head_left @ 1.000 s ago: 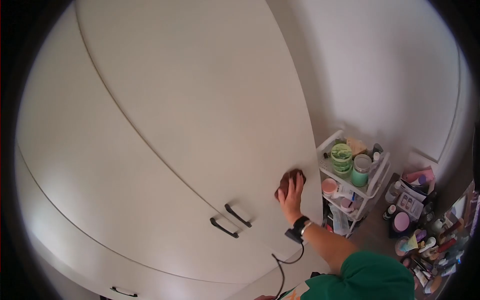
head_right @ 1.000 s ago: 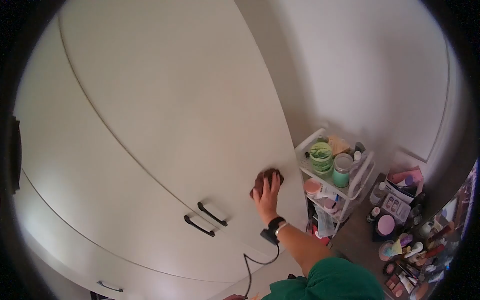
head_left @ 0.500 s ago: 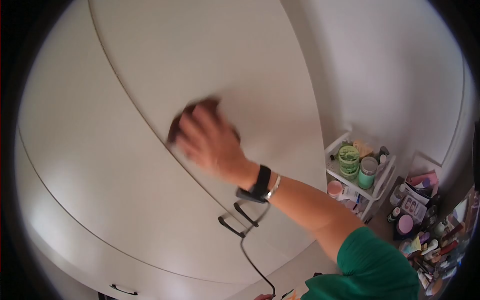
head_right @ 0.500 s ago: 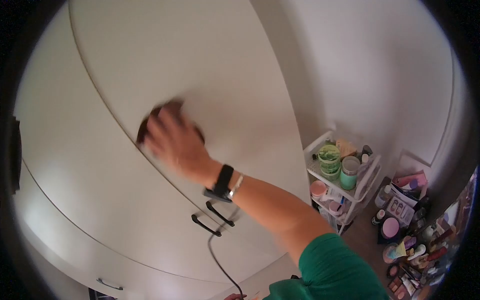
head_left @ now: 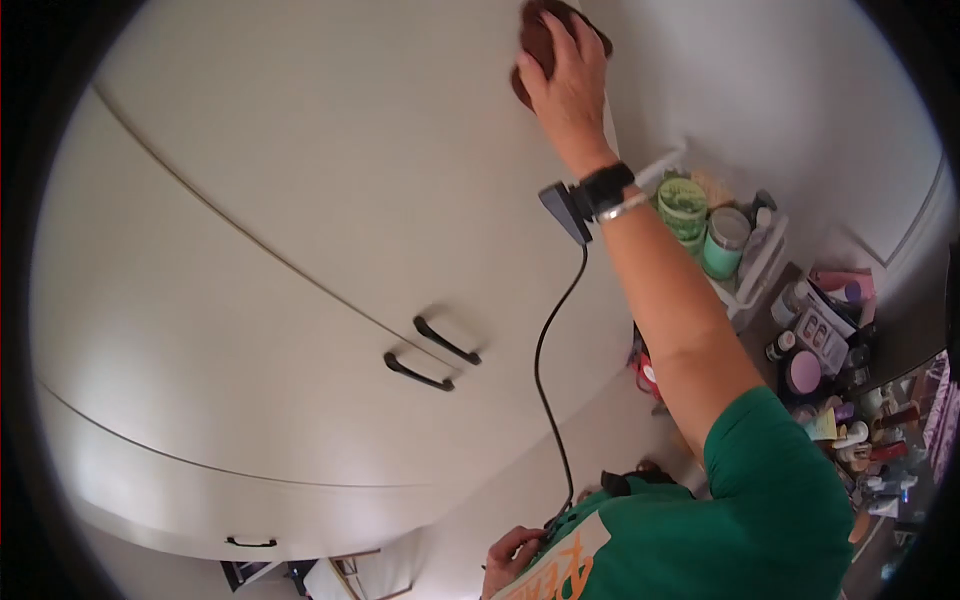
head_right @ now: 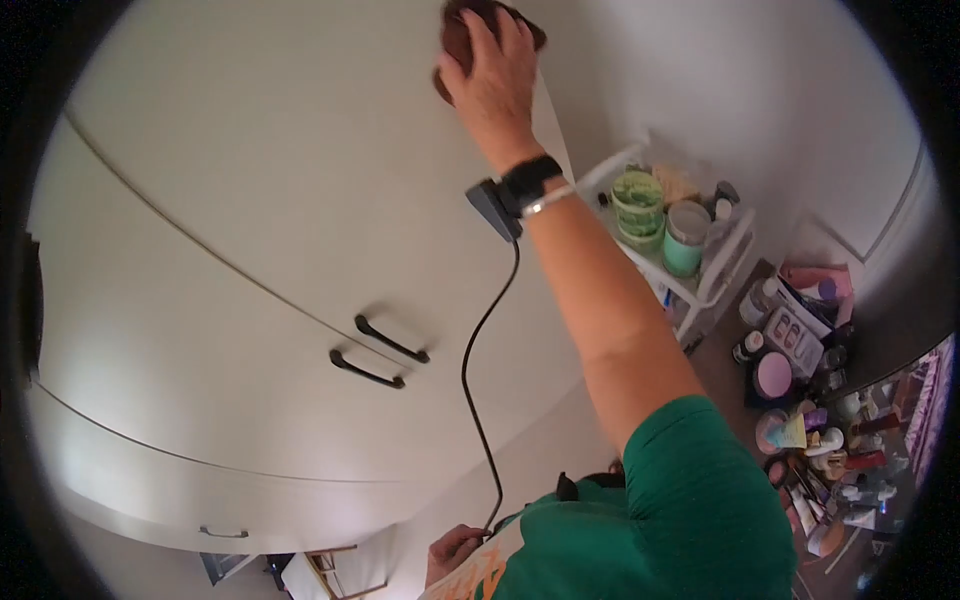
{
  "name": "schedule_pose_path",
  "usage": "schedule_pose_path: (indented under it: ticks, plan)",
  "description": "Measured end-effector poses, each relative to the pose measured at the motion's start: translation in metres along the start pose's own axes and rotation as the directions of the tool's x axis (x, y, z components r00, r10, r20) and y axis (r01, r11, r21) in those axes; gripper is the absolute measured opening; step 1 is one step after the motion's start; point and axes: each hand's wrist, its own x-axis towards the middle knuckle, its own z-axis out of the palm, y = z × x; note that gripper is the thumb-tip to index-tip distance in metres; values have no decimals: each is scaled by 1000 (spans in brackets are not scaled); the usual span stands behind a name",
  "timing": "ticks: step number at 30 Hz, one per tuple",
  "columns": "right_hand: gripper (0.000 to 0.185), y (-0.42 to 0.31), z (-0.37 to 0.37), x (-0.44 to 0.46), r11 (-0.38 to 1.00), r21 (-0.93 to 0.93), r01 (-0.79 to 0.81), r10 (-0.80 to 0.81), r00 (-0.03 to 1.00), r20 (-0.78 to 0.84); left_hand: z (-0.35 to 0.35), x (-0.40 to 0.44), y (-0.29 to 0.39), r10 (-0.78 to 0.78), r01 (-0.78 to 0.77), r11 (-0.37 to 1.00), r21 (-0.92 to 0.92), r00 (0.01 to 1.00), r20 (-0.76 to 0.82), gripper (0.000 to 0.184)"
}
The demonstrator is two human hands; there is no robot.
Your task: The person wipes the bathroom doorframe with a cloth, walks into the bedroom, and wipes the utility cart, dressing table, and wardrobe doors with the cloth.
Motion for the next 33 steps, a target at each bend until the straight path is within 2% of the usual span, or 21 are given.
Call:
schedule_pose_path:
  ticks: [1,4,5,7,10,12,15,16,18,20,21,24,27,29,31,33]
  plan:
    - [51,10,-7,-26,997,3,-72,71,997,19,-4,2,3,-30,35,997,-67,997,70,13]
    - [54,13,-41,-140,929,-53,-366,370,918,141,-11,-4,-1,-113,114,993,-10,989,99,14]
    - [56,7,-52,-182,897,-85,-433,442,880,174,-13,-5,-5,-69,68,998,10,993,98,13]
    - [57,-14,-74,-247,833,-116,-542,550,784,287,-10,-6,-14,29,-34,998,44,995,98,12]
    - [59,-60,-94,-318,756,-185,-627,642,656,397,-6,-13,-12,22,-20,999,-30,998,55,11]
    - [59,-91,-93,-342,678,-213,-704,707,544,452,-18,-11,-26,33,-33,999,-1,997,66,13]
    - [53,-128,-80,-284,709,-62,-703,647,612,454,-29,-14,-20,7,-19,994,108,994,106,14]
    - [49,-136,-72,-259,775,-12,-632,572,693,439,-33,-15,-17,-12,-8,988,156,992,126,15]
    - [40,-147,-56,-213,915,129,-382,322,885,336,-41,-14,-23,-24,-1,984,178,990,139,15]
    - [42,-163,-47,-169,937,293,-190,87,939,332,-47,-12,-28,-30,5,984,176,990,140,15]
    - [44,-173,-45,-158,931,350,-106,-17,943,332,-49,-11,-28,-33,10,986,164,990,134,15]
    - [41,-193,-49,-159,919,393,35,-245,832,498,-54,-9,-28,-3,-13,993,118,991,131,15]
    - [37,-179,-56,-212,939,342,-21,-206,763,613,-60,-9,-32,1,-7,998,57,993,115,16]
    - [30,-171,-70,-245,962,269,48,-185,839,512,-63,-7,-36,17,-22,999,47,995,99,16]
    - [26,-156,-88,-295,977,207,44,-165,770,616,-68,-8,-40,47,-55,995,82,995,90,16]
    - [24,-137,-106,-331,982,189,11,-153,637,756,-69,-8,-41,58,-65,996,63,993,103,16]
